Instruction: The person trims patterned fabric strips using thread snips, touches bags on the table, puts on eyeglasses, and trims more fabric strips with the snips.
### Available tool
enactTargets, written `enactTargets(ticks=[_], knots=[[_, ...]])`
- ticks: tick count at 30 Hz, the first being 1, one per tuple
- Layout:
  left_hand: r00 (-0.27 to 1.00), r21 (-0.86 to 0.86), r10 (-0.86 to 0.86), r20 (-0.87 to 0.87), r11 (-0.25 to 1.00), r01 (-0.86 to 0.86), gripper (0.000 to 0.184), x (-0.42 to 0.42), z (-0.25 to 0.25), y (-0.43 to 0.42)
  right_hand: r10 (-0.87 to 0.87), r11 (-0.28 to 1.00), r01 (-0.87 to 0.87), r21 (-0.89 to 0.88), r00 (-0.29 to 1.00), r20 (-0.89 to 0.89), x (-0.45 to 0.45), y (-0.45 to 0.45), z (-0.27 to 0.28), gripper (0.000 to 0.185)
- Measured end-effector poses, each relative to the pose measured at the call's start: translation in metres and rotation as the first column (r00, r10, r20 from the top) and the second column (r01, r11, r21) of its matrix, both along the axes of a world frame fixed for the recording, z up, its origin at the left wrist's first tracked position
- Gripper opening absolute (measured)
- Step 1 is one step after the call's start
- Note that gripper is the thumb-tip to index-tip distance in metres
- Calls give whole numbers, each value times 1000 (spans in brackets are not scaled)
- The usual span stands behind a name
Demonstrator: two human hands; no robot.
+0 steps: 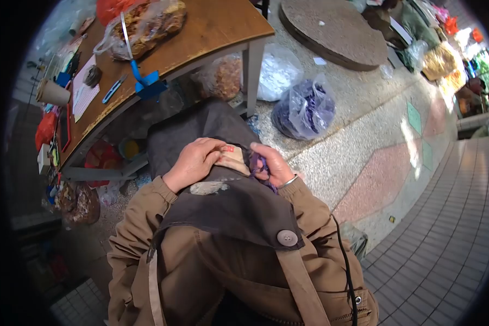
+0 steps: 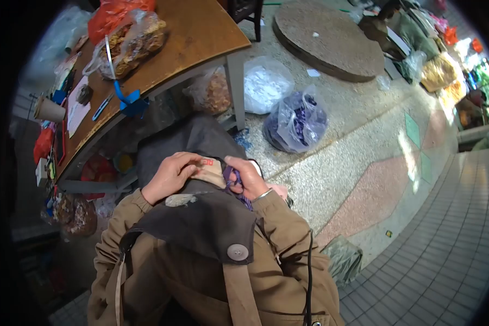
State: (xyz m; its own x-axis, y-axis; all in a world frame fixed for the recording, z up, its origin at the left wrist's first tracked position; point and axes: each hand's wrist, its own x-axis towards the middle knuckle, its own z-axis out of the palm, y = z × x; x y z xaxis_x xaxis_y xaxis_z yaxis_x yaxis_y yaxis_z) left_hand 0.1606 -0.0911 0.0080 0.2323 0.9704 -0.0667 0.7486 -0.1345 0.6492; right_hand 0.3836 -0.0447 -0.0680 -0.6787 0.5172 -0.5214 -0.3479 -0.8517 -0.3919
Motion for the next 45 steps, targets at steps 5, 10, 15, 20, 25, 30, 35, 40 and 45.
enactTargets(ticks=[5, 10, 15, 20, 25, 30, 35, 40, 45], knots=[[953, -61, 214, 214, 977, -205, 22, 2, 7, 9, -162, 971, 195, 135, 961, -224, -42, 86, 50, 27], [916, -206, 291, 274, 949, -240, 21, 4, -15, 3, -342, 774, 339, 535, 935, -97, -113, 159, 99, 26], [923, -289, 281, 264, 936, -202, 20, -8, -52, -14, -643, 258, 107, 960, 761, 88, -171, 226, 111, 32], [932, -141, 223, 286, 972, -189, 20, -17, -74, -19, -718, 159, -434, 887, 565, 406, -207, 276, 107, 40], [932, -212, 215, 292, 965, -156, 15, -24, -69, -10, -670, 151, -468, 871, 599, 438, -205, 295, 109, 50], [922, -253, 214, 323, 958, -134, 15, -18, -63, -9, -698, 153, -255, 955, 656, 287, -163, 281, 132, 44], [893, -185, 253, 373, 963, -195, 18, -7, -53, -16, -578, 415, 292, 862, 816, 2, -111, 169, 125, 18], [923, -230, 310, 230, 938, -258, 16, 1, -39, -25, -88, 726, -254, 639, 887, 453, -18, 35, 82, 12], [943, -226, 282, 176, 944, -240, 14, 10, -40, -31, 468, 590, -716, 372, 679, 565, 123, 3, -30, 27]])
